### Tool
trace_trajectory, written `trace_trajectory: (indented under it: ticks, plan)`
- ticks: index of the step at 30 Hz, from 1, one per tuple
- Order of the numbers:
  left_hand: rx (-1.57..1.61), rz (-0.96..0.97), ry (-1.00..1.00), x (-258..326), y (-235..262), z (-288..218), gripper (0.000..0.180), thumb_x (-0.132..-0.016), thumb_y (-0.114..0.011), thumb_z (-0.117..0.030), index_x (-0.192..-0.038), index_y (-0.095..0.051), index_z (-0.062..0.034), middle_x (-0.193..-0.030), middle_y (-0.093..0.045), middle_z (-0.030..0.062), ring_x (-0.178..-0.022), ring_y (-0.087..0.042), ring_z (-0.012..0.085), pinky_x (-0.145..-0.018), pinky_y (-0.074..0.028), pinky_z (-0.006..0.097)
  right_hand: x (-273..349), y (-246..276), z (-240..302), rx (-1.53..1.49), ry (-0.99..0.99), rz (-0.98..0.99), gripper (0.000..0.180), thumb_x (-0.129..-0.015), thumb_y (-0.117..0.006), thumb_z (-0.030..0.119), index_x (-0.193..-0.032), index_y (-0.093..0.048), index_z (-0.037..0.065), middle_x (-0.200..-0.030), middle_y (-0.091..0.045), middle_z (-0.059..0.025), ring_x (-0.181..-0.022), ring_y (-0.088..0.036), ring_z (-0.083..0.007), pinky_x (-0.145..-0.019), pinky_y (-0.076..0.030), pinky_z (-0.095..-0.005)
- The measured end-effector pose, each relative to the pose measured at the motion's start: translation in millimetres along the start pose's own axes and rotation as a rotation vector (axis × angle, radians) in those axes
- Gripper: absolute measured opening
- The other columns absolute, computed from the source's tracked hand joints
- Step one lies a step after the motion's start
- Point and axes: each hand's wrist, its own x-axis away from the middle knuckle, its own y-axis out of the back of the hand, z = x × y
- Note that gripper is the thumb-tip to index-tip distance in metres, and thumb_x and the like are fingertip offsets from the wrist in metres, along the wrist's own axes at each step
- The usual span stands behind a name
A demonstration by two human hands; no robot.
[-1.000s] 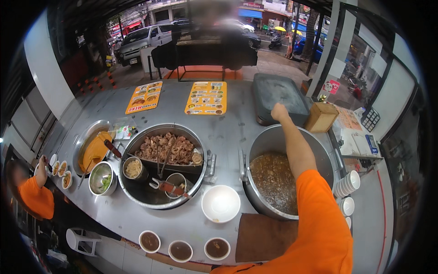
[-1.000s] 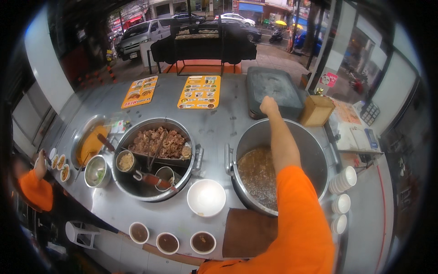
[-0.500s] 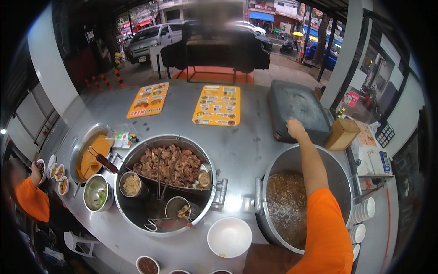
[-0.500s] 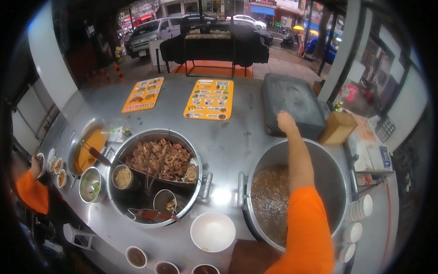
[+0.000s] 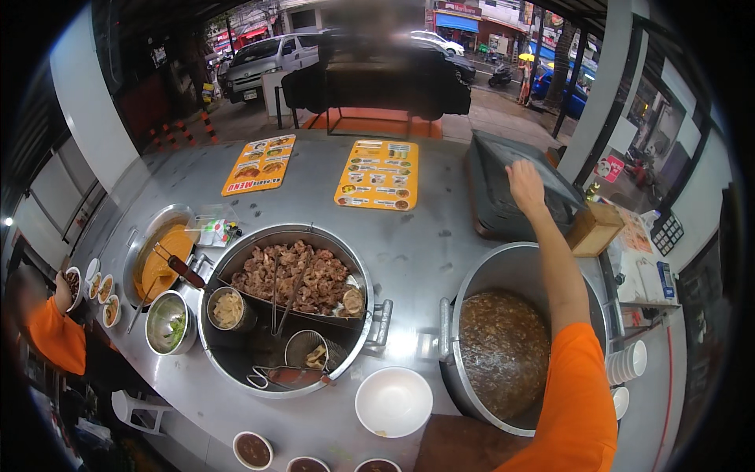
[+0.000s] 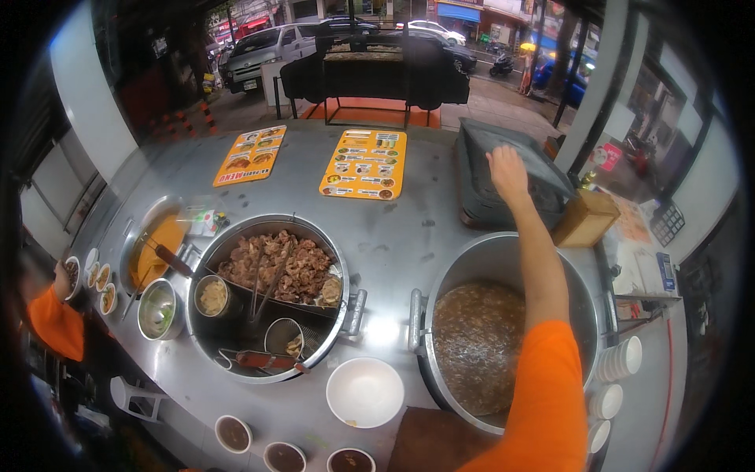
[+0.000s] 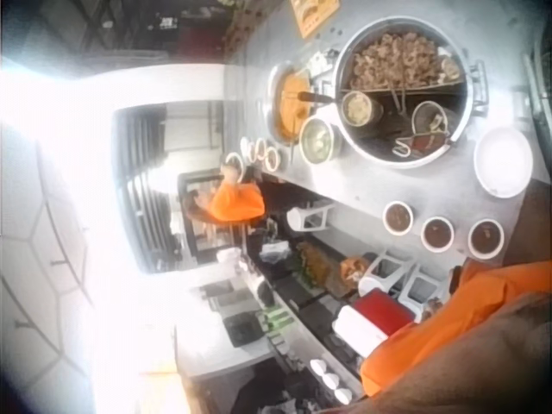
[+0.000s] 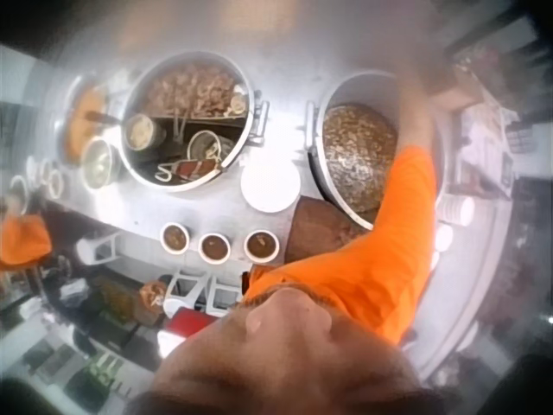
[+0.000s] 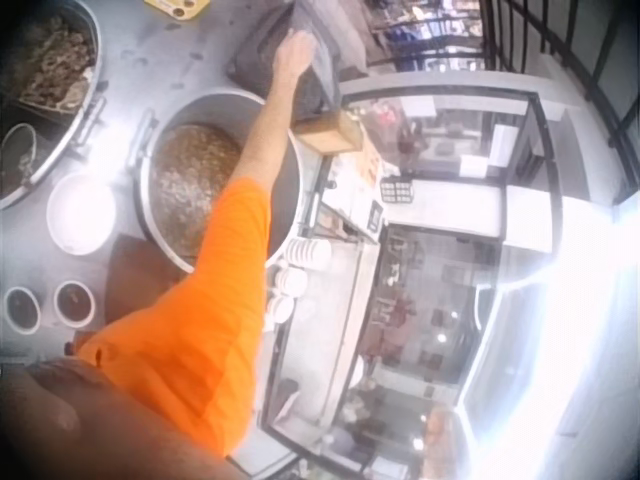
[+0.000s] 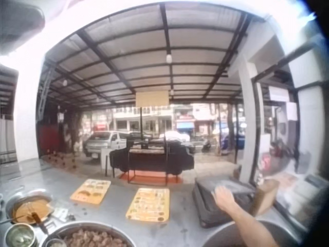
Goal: The person ladles a dark liquid from a large pot into several small white bowls. They then place the filled bowls onto a black tray and arrange them for service. The person also handles a white container lid and moves around the food preparation counter.
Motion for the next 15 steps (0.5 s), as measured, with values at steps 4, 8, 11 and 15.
trace_trajectory:
  ticks: [4, 8, 11, 15]
  plan:
    - [-0.027, 0.012, -0.013, -5, 0, -1, 0.052, -0.085, -0.058, -0.057, -0.079, -0.063, -0.0057, -0.083, -0.066, 0.0155, -0.075, -0.064, 0.0250, -0.070, -0.051, 0.042, -27, 26, -14, 0.177, -0.086, -0.137, 0.037, -0.086, -0.062, 0.042, -0.071, -0.056, 0.009, -0.068, -0.058, -0.0079, -0.067, -0.060, -0.0276, -0.055, -0.048, -0.0404]
    - [-0.037, -0.030, 0.001, 1, 23, 19, 0.053, -0.084, -0.058, -0.058, -0.075, -0.064, -0.0059, -0.080, -0.066, 0.0154, -0.073, -0.064, 0.0248, -0.068, -0.051, 0.042, -59, 55, -15, 0.148, -0.121, -0.194, 0.040, -0.079, -0.067, 0.047, -0.065, -0.060, 0.010, -0.067, -0.062, -0.0082, -0.065, -0.062, -0.0267, -0.056, -0.048, -0.0411]
    - [-0.032, -0.097, 0.068, 26, 66, 83, 0.055, -0.084, -0.058, -0.059, -0.072, -0.065, -0.0060, -0.078, -0.067, 0.0153, -0.071, -0.064, 0.0247, -0.067, -0.051, 0.042, -100, 95, 3, 0.141, -0.250, -0.336, 0.041, -0.082, -0.064, 0.052, -0.068, -0.064, 0.013, -0.069, -0.062, -0.0073, -0.065, -0.061, -0.0294, -0.057, -0.047, -0.0411]
    - [-0.121, -0.082, 0.150, 69, 104, 215, 0.057, -0.083, -0.058, -0.060, -0.068, -0.066, -0.0062, -0.075, -0.067, 0.0152, -0.069, -0.065, 0.0244, -0.066, -0.051, 0.042, -137, 187, -58, 0.048, -0.214, -0.337, 0.034, -0.089, -0.058, 0.049, -0.087, -0.072, 0.018, -0.082, -0.066, -0.0081, -0.075, -0.063, -0.0309, -0.065, -0.049, -0.0431]
